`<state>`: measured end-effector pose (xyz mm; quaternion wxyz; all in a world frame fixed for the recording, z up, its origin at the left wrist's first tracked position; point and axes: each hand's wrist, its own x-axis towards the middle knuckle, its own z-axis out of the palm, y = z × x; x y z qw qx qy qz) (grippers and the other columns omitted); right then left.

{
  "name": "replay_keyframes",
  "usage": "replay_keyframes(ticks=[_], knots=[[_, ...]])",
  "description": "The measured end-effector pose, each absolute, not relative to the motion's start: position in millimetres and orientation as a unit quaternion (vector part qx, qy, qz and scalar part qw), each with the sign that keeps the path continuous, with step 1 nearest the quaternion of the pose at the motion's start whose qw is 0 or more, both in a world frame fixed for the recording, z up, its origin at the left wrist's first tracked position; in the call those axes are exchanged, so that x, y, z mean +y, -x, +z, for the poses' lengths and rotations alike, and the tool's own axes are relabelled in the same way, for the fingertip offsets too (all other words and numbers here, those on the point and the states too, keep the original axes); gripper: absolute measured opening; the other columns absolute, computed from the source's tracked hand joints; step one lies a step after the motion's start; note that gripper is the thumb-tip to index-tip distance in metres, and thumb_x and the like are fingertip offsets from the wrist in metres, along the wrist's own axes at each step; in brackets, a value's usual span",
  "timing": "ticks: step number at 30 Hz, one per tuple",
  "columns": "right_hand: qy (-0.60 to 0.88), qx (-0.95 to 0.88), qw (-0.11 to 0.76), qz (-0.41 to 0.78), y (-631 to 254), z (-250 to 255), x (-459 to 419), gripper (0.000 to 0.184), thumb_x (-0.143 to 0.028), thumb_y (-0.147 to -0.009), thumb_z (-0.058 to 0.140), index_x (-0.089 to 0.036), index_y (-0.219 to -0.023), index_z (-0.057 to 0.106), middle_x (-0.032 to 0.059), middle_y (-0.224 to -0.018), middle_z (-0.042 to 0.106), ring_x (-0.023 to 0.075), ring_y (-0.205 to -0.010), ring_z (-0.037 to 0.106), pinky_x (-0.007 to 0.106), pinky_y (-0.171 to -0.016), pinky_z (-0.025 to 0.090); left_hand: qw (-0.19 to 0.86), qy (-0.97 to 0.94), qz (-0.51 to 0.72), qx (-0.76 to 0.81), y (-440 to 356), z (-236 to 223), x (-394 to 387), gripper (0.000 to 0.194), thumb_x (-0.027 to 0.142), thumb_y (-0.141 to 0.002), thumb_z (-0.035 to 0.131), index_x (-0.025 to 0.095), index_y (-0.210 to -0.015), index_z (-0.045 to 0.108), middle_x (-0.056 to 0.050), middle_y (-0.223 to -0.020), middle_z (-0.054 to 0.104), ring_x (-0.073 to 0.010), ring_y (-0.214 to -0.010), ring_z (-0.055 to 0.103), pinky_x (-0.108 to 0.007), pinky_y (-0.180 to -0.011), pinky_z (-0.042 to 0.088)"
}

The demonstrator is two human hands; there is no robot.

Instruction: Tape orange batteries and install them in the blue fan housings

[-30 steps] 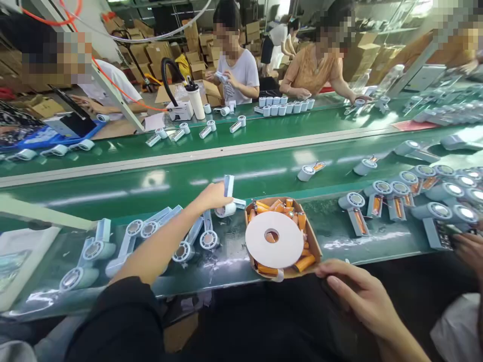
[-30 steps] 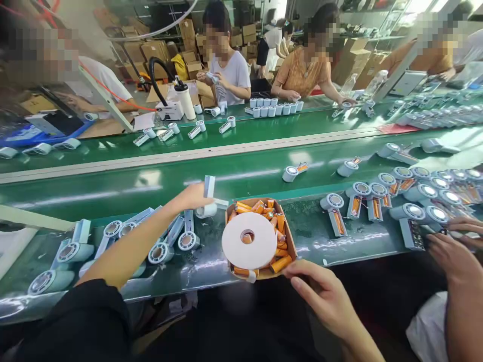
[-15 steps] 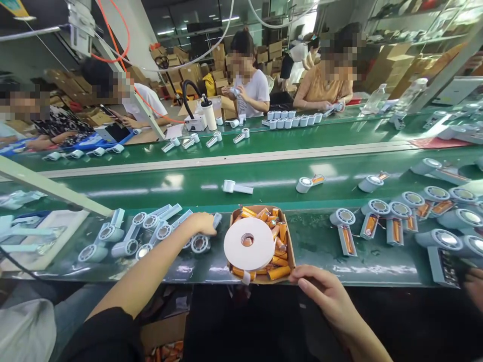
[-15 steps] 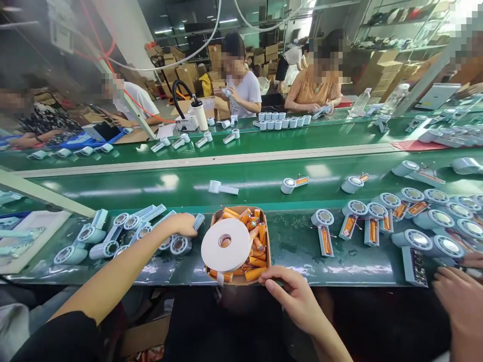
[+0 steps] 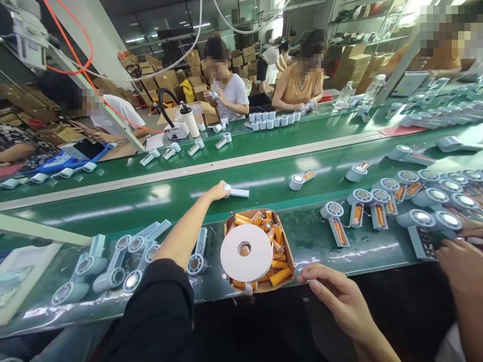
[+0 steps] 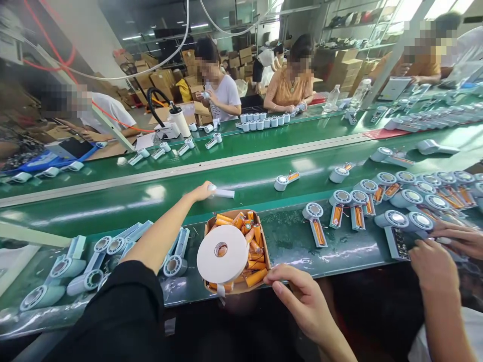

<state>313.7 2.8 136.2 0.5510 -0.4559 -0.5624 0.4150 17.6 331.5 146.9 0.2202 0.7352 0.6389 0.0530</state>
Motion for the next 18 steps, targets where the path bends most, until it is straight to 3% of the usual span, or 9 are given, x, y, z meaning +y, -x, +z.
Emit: replay_keyframes(ticks=[4,8,12,15,18], knots=[[0.460,-0.500,0.557,0.477,-314,113,-23,0.026,-0.050,-0.095,0.075,-0.026,-0.090,0.084,0.0069,-0.077,0.079,0.0215,-0.072,0.076,0.029,-0.069,0.064,0.184,-0.721,0.067,0.665,1,141,286,0.063,0.037,-0.086,0.081,0.023,-0.142,0.057,-0.010,-0.132,0.063,-0.0256,-0.114,0.068,-0.037,-0.100,0.055],[0.505,-0.490,0.504,0.500,-300,103,-23,0.037,-0.058,-0.092,0.075,-0.022,-0.086,0.082,0.0089,-0.078,0.080,0.0229,-0.073,0.076,0.031,-0.070,0.064,0.116,-0.714,0.034,0.690,24,140,202,0.044,0.052,-0.098,0.059,0.024,-0.131,0.067,-0.013,-0.135,0.058,-0.0310,-0.116,0.069,-0.039,-0.096,0.055],[0.516,-0.546,0.437,0.495,-275,121,-5,0.046,-0.064,-0.094,0.067,-0.021,-0.087,0.081,0.0087,-0.080,0.080,0.0225,-0.073,0.074,0.032,-0.070,0.061,0.033,-0.754,-0.039,0.655,32,139,134,0.046,0.045,-0.106,0.041,0.017,-0.121,0.074,-0.019,-0.124,0.068,-0.0371,-0.121,0.065,-0.048,-0.100,0.054],[0.551,-0.580,0.333,0.499,-256,128,4,0.041,-0.059,-0.094,0.066,-0.020,-0.094,0.081,0.0044,-0.070,0.075,0.0183,-0.059,0.066,0.028,-0.057,0.052,0.027,-0.843,0.065,0.533,27,143,107,0.048,0.040,-0.101,0.051,0.017,-0.140,0.067,-0.018,-0.139,0.067,-0.0381,-0.134,0.057,-0.054,-0.113,0.048],[0.554,-0.580,0.246,0.544,-232,121,7,0.032,-0.050,-0.089,0.073,-0.020,-0.100,0.079,-0.0004,-0.064,0.070,0.0156,-0.051,0.061,0.026,-0.052,0.044,0.092,-0.933,0.084,0.337,12,150,99,0.069,0.035,-0.091,0.064,0.022,-0.158,0.052,-0.012,-0.157,0.059,-0.0370,-0.151,0.043,-0.058,-0.126,0.035]])
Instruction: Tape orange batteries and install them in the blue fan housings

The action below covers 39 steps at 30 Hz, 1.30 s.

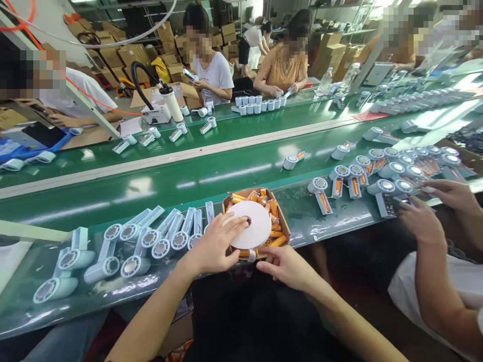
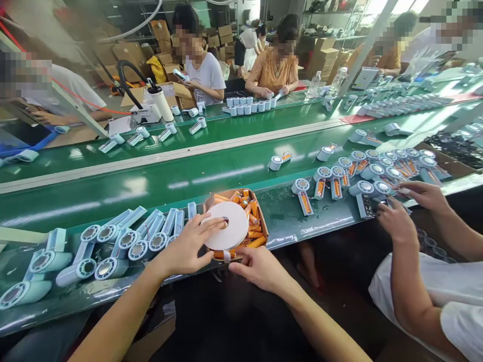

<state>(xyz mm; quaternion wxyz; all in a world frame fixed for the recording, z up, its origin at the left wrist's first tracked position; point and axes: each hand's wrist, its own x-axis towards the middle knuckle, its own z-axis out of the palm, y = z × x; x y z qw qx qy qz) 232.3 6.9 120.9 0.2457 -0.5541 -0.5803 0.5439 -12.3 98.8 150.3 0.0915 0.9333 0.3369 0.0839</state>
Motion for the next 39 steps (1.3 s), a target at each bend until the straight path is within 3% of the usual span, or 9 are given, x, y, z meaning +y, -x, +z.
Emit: replay_keyframes(ticks=[4,8,12,16,21,25,29,35,39], knots=[[0.538,-0.562,0.278,0.564,-206,109,2,0.045,-0.058,-0.093,0.066,-0.020,-0.069,0.066,0.0004,-0.059,0.066,0.0141,-0.050,0.058,0.026,-0.053,0.043,0.148,-0.943,0.036,0.295,0,155,104,0.071,0.025,-0.084,0.071,0.023,-0.153,0.056,-0.010,-0.151,0.064,-0.0375,-0.152,0.042,-0.058,-0.126,0.036],[0.452,-0.641,0.294,0.547,-203,120,-17,0.058,-0.061,-0.101,0.059,-0.020,-0.060,0.064,-0.0007,-0.054,0.061,0.0128,-0.050,0.053,0.026,-0.054,0.039,0.137,-0.918,0.176,0.329,22,147,88,0.073,0.020,-0.081,0.077,0.023,-0.150,0.054,-0.013,-0.143,0.068,-0.0354,-0.142,0.049,-0.052,-0.113,0.052],[0.331,-0.793,0.182,0.478,-224,137,-18,0.044,-0.057,-0.102,0.063,-0.024,-0.077,0.079,-0.0013,-0.065,0.070,0.0141,-0.058,0.061,0.025,-0.058,0.042,0.026,-0.866,0.313,0.389,49,132,55,0.070,0.014,-0.083,0.075,0.025,-0.148,0.050,-0.013,-0.130,0.069,-0.0376,-0.137,0.051,-0.059,-0.112,0.052],[0.504,-0.805,0.174,0.262,-260,136,20,0.024,-0.041,-0.097,0.075,-0.025,-0.114,0.082,0.0073,-0.101,0.079,0.0234,-0.092,0.071,0.033,-0.085,0.055,0.004,-0.842,0.350,0.410,50,117,37,0.067,0.011,-0.091,0.065,0.027,-0.152,0.045,-0.012,-0.130,0.066,-0.0349,-0.137,0.053,-0.056,-0.112,0.055],[0.581,-0.802,0.072,0.123,-286,120,57,0.016,-0.028,-0.098,0.072,-0.023,-0.110,0.081,0.0131,-0.110,0.076,0.0320,-0.108,0.064,0.046,-0.095,0.054,0.016,-0.837,0.344,0.425,38,106,34,0.078,0.010,-0.091,0.066,0.030,-0.161,0.039,-0.011,-0.131,0.067,-0.0351,-0.139,0.054,-0.056,-0.112,0.055],[0.571,-0.739,0.276,0.228,-293,120,54,0.030,-0.041,-0.106,0.055,-0.024,-0.113,0.079,0.0120,-0.115,0.076,0.0291,-0.110,0.066,0.047,-0.101,0.055,-0.014,-0.847,0.327,0.420,37,107,33,0.073,0.007,-0.088,0.066,0.029,-0.155,0.051,-0.011,-0.126,0.071,-0.0368,-0.135,0.054,-0.058,-0.110,0.055],[0.539,-0.643,0.407,0.361,-284,153,47,0.047,-0.057,-0.106,0.049,-0.021,-0.120,0.077,0.0080,-0.104,0.080,0.0259,-0.098,0.073,0.038,-0.090,0.060,-0.063,-0.872,0.281,0.395,39,114,35,0.064,-0.002,-0.086,0.061,0.026,-0.143,0.065,-0.009,-0.123,0.075,-0.0341,-0.128,0.055,-0.050,-0.107,0.056],[0.545,-0.726,0.296,0.298,-253,198,50,0.043,-0.052,-0.104,0.053,-0.020,-0.091,0.078,0.0049,-0.077,0.076,0.0191,-0.068,0.064,0.029,-0.066,0.050,-0.103,-0.901,0.211,0.365,47,136,40,0.073,0.000,-0.088,0.063,0.034,-0.152,0.061,-0.002,-0.131,0.076,-0.0279,-0.124,0.057,-0.039,-0.112,0.053],[0.566,-0.740,0.263,0.251,-246,193,53,0.045,-0.047,-0.107,0.045,-0.023,-0.082,0.074,0.0048,-0.067,0.072,0.0199,-0.058,0.062,0.030,-0.059,0.044,-0.127,-0.915,0.185,0.337,50,150,48,0.062,0.003,-0.094,0.060,0.032,-0.150,0.063,0.001,-0.133,0.076,-0.0241,-0.115,0.061,-0.037,-0.113,0.051]])
